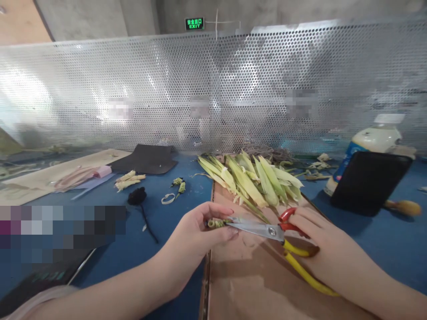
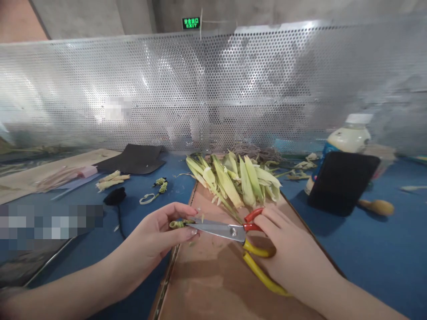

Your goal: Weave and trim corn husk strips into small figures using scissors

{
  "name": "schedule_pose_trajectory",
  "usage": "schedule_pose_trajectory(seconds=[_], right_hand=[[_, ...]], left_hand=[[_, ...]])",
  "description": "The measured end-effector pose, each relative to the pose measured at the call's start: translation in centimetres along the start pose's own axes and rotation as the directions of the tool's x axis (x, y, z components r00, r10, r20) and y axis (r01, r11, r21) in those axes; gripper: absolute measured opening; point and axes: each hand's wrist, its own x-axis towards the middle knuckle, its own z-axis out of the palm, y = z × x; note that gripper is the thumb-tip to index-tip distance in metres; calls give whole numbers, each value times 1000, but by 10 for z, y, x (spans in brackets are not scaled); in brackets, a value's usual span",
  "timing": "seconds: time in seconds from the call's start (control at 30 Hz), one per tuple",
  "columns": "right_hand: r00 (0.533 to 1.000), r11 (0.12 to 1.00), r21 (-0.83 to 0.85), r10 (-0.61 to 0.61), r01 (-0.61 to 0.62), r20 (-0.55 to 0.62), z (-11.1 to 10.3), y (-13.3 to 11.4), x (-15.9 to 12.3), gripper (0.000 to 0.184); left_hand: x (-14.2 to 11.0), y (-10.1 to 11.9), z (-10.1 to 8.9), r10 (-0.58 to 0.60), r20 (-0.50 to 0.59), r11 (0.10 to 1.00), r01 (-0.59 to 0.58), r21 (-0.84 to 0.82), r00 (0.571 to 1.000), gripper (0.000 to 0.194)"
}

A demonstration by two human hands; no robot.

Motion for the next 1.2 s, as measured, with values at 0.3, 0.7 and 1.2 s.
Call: schedule_pose_trajectory(seconds=[0.3,0.7,1.2], right_hand=[[1000,1000,-21,-15,16,27,0,0,0,11],[998,995,-81,-57,56,-3,-5,-2,0,18],[999,999,-41,-32,34,31,-7,-6,1,13]], left_hand=[[-1,-1,1,2,-4,1000,-2,-22,1000,24],[0,-4,-1,33,-7,996,-32,87,999,25],[-5,3,5,7,-4,988,-6,153,1000,26]])
